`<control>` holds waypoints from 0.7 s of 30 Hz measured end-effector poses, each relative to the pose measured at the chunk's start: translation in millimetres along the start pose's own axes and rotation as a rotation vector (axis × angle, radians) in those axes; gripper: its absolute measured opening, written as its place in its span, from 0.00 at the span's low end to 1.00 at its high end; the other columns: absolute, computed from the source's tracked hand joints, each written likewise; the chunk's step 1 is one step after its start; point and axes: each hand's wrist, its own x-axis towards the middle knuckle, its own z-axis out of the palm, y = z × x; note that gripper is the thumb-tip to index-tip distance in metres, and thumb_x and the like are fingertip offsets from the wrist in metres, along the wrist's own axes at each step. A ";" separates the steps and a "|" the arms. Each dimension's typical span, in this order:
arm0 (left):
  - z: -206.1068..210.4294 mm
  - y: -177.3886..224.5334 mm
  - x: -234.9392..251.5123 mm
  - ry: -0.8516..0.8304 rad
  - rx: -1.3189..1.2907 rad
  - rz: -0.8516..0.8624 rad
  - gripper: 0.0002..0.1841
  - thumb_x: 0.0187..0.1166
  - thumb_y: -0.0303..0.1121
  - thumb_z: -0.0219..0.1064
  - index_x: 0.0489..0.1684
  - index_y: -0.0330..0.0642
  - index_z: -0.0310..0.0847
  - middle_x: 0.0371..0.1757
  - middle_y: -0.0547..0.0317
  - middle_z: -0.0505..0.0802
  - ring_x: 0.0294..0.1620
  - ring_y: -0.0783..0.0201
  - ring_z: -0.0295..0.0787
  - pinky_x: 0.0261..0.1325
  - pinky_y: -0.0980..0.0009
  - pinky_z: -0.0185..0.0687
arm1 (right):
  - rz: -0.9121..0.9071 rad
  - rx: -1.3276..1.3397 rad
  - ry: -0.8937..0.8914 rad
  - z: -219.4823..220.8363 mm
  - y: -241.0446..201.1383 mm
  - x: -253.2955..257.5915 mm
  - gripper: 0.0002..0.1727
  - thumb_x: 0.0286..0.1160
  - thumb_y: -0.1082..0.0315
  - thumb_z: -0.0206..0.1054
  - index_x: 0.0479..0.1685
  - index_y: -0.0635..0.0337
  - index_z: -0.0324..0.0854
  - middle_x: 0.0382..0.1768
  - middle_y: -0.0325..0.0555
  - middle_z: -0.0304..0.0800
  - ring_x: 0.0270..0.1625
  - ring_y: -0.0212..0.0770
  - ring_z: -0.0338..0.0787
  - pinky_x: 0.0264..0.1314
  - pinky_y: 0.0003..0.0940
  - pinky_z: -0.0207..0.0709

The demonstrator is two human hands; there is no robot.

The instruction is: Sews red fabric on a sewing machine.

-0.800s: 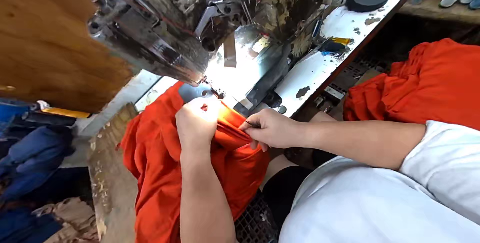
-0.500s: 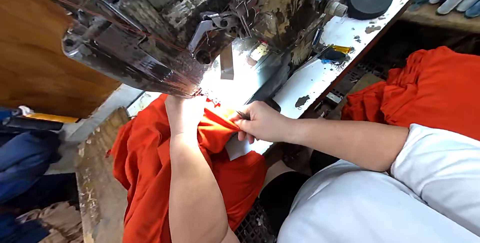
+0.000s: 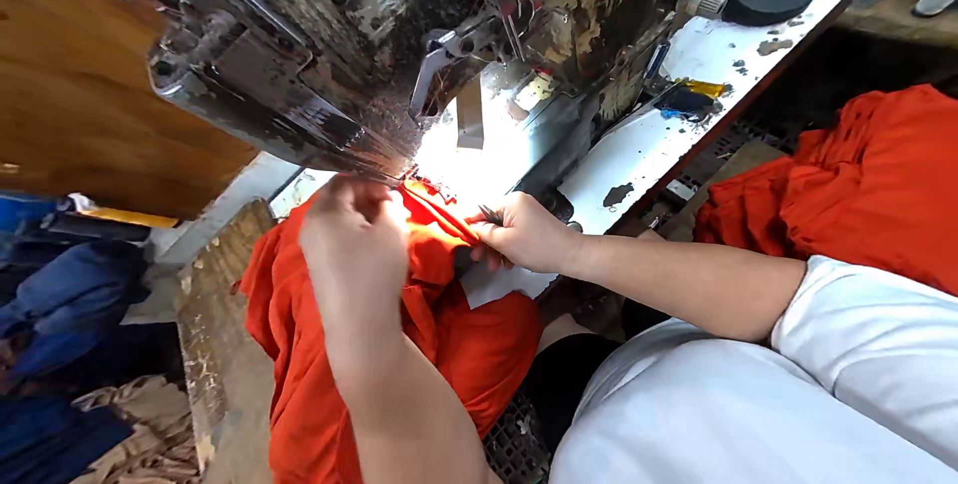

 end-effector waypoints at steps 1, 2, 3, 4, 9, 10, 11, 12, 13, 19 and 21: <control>6.0 3.9 -12.1 0.004 0.016 -0.002 0.10 0.80 0.33 0.67 0.51 0.36 0.82 0.39 0.46 0.91 0.36 0.52 0.90 0.42 0.45 0.87 | 0.013 0.010 0.004 0.3 0.1 0.4 0.14 0.91 0.69 0.57 0.50 0.66 0.88 0.29 0.44 0.94 0.22 0.28 0.88 0.24 0.23 0.81; 16.3 5.4 -18.8 0.012 0.027 -0.021 0.12 0.78 0.35 0.71 0.48 0.35 0.81 0.36 0.44 0.90 0.35 0.49 0.89 0.40 0.43 0.84 | 0.020 0.010 0.003 0.4 0.4 0.7 0.13 0.91 0.69 0.57 0.49 0.66 0.87 0.30 0.45 0.95 0.22 0.28 0.88 0.25 0.23 0.82; 27.6 2.7 -20.7 0.041 0.018 -0.028 0.16 0.75 0.38 0.76 0.46 0.33 0.82 0.36 0.43 0.89 0.36 0.46 0.87 0.41 0.42 0.81 | 0.019 0.007 -0.003 0.3 0.6 0.8 0.13 0.91 0.69 0.56 0.49 0.66 0.86 0.30 0.45 0.94 0.22 0.29 0.89 0.25 0.23 0.82; 37.1 -4.4 -19.2 0.082 -0.014 -0.017 0.17 0.72 0.39 0.79 0.44 0.34 0.82 0.34 0.46 0.87 0.34 0.50 0.84 0.40 0.46 0.78 | 0.009 0.007 -0.002 0.5 1.1 0.9 0.13 0.91 0.69 0.56 0.50 0.65 0.87 0.30 0.44 0.95 0.21 0.29 0.88 0.24 0.23 0.81; 37.8 -21.4 -18.8 0.127 -0.833 -0.094 0.08 0.74 0.23 0.71 0.38 0.47 0.79 0.29 0.69 0.88 0.29 0.75 0.88 0.36 0.74 0.90 | 0.085 0.083 -0.100 -7.2 -8.1 2.3 0.24 0.94 0.50 0.52 0.50 0.63 0.83 0.31 0.46 0.93 0.19 0.32 0.88 0.20 0.24 0.81; 30.2 -15.7 -21.5 0.112 -1.164 -0.143 0.09 0.80 0.20 0.62 0.36 0.49 0.79 0.31 0.66 0.92 0.32 0.71 0.92 0.42 0.71 0.92 | 0.072 0.054 -0.123 -9.4 -12.8 3.0 0.27 0.92 0.46 0.53 0.48 0.64 0.84 0.29 0.45 0.93 0.18 0.31 0.86 0.19 0.24 0.77; 23.1 -10.0 -24.2 0.109 -1.424 -0.172 0.12 0.85 0.23 0.55 0.35 0.49 0.80 0.33 0.63 0.93 0.36 0.68 0.94 0.47 0.69 0.93 | 0.001 -0.039 -0.129 -10.8 -16.6 4.2 0.26 0.92 0.47 0.55 0.45 0.63 0.84 0.26 0.43 0.92 0.17 0.29 0.84 0.19 0.23 0.75; 18.5 -2.2 -27.2 0.134 -1.540 -0.196 0.12 0.88 0.25 0.53 0.36 0.50 0.79 0.34 0.63 0.93 0.37 0.68 0.94 0.48 0.70 0.93 | -0.131 -0.183 -0.086 -10.2 -18.9 4.2 0.22 0.91 0.53 0.60 0.42 0.64 0.86 0.24 0.42 0.90 0.20 0.29 0.82 0.22 0.25 0.74; 16.7 4.0 -29.7 0.161 -1.545 -0.186 0.12 0.89 0.25 0.53 0.36 0.51 0.79 0.33 0.64 0.93 0.36 0.69 0.94 0.46 0.72 0.93 | -0.291 -0.351 -0.023 -8.8 -20.4 3.0 0.15 0.86 0.60 0.66 0.39 0.64 0.89 0.26 0.42 0.87 0.26 0.33 0.83 0.30 0.32 0.76; 9.8 -14.2 -36.2 -0.117 -0.001 0.616 0.14 0.82 0.28 0.58 0.55 0.32 0.88 0.54 0.49 0.94 0.55 0.56 0.93 0.57 0.53 0.88 | -0.441 -0.475 -0.277 -17.6 -19.3 -27.7 0.12 0.79 0.65 0.70 0.32 0.65 0.89 0.25 0.43 0.87 0.30 0.31 0.85 0.36 0.29 0.79; 13.3 -17.6 -32.1 -0.184 0.231 0.839 0.12 0.78 0.30 0.57 0.35 0.40 0.90 0.47 0.52 0.94 0.48 0.52 0.94 0.46 0.50 0.90 | -0.367 -0.444 -0.299 -22.6 -3.2 -27.3 0.11 0.80 0.65 0.69 0.36 0.66 0.89 0.27 0.43 0.88 0.30 0.29 0.85 0.37 0.28 0.80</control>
